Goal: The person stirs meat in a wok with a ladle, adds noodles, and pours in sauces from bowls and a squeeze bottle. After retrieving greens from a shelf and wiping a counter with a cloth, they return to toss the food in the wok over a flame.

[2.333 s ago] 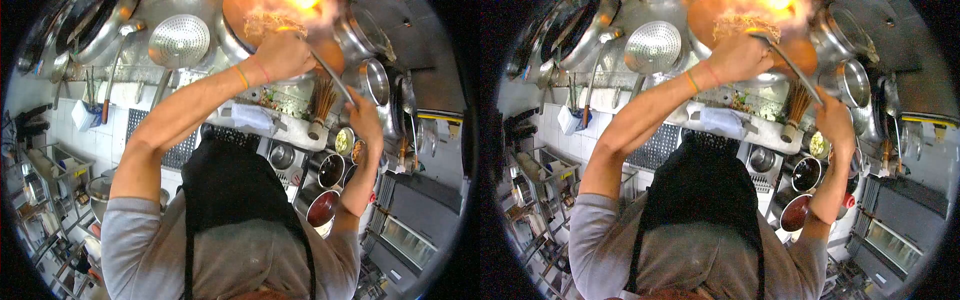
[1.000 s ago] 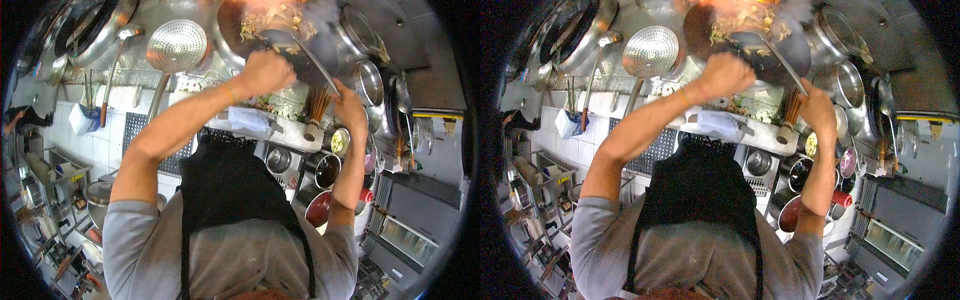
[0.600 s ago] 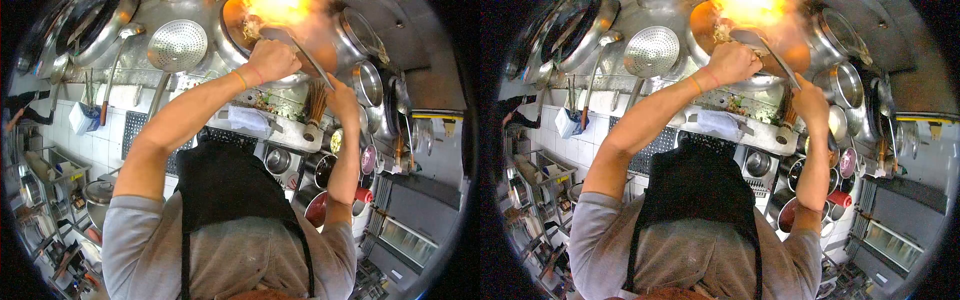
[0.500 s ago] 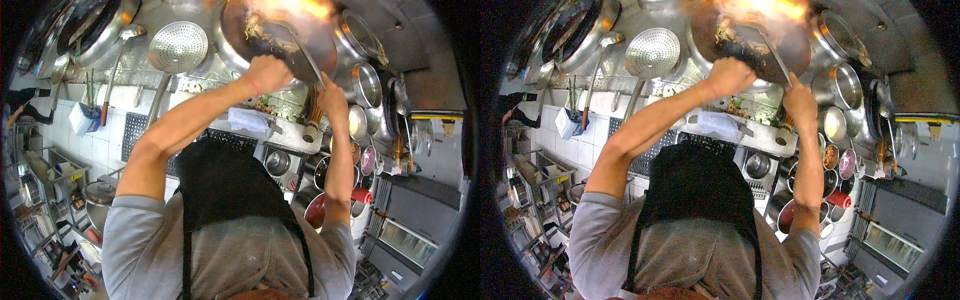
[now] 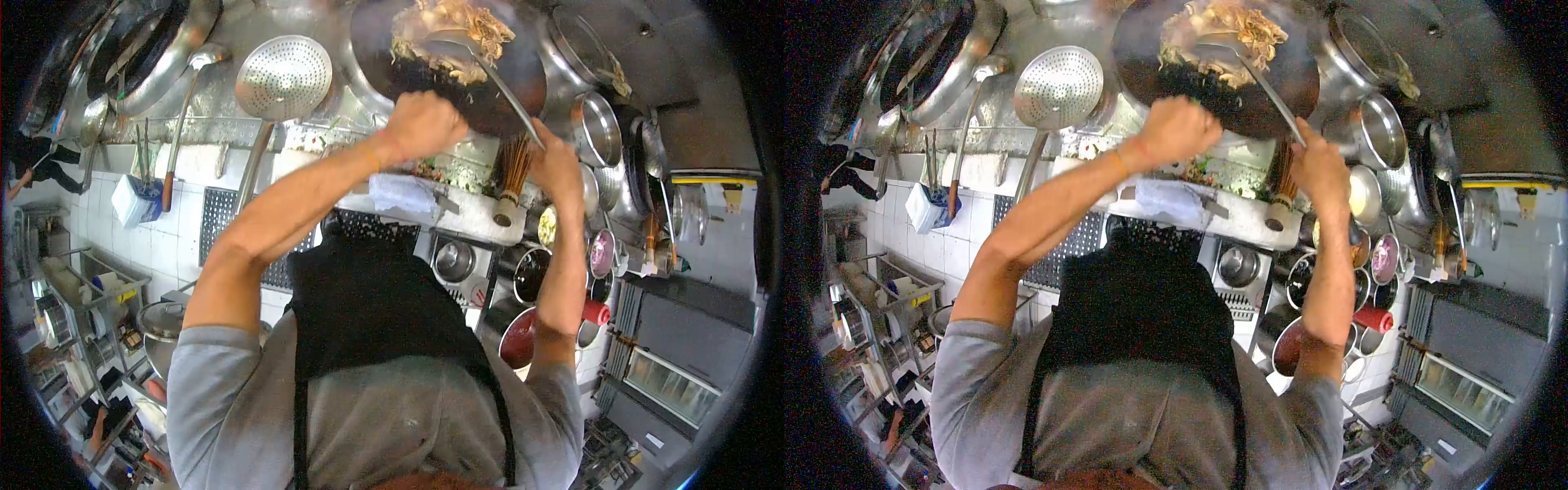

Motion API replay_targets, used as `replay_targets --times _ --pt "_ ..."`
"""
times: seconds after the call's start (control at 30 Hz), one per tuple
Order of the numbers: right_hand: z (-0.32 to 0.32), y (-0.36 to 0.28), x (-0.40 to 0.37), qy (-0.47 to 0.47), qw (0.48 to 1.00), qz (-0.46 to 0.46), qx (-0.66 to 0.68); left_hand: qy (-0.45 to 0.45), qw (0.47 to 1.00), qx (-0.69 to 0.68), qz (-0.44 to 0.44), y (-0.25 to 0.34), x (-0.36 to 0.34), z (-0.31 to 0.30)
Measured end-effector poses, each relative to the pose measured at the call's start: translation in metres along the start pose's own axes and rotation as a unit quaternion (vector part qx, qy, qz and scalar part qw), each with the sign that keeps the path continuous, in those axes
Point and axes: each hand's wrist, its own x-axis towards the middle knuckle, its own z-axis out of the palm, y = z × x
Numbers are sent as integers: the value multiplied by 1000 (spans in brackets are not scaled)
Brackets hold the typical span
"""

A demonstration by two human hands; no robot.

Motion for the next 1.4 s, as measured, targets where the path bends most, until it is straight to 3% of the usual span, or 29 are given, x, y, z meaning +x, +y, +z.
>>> replay_targets --times 0.1,0.2,0.3,0.37,0.43,0.5,0.53,0.67,0.87,1.0,1.17,1.23,1.3,1.33,1.37,1.4 --pt "-19 -6 -5 -10 999 -27 -40 52 998 -15 -19 2 33 -23" --pt "-23 -4 -3 -12 999 -26 -21 64 997 22 31 8 43 -33" --pt "3 -8 10 7 999 -27 -22 63 998 1 -1 -3 33 -6" --pt "26 -10 23 46 999 4 -13 43 999 4 -11 -10 13 17" --pt "19 -7 7 68 997 12 25 -26 999 -31 -6 5 -12 -2" --pt "12 8 -13 103 992 34 60 3 999 -25 -22 0 2 -7" --pt "3 9 -24 128 989 -10 74 36 998 -16 -39 -5 9 -6" --pt "-13 -5 -8 171 983 -25 61 14 996 -4 -90 -35 44 9" --pt "24 -58 124 84 994 19 63 33 998 -8 -51 -38 41 19" --pt "42 -64 144 36 997 -44 -50 27 998 -16 -59 -39 41 21" --pt "7 -24 78 6 973 -152 -172 38 998 -17 -39 -44 41 19" --pt "-20 -11 51 -2 939 -192 -286 26 999 -15 -33 -52 45 20" --pt "-41 -7 25 8 940 -184 -288 103 994 -40 -15 -49 47 28" --pt "-49 -2 12 18 940 -176 -291 60 994 -35 -80 -27 35 12" --pt "-45 6 -1 30 941 -171 -291 66 995 -31 -69 -8 21 1" --pt "-33 18 -13 62 956 -160 -238 98 995 -35 2 7 8 -8"
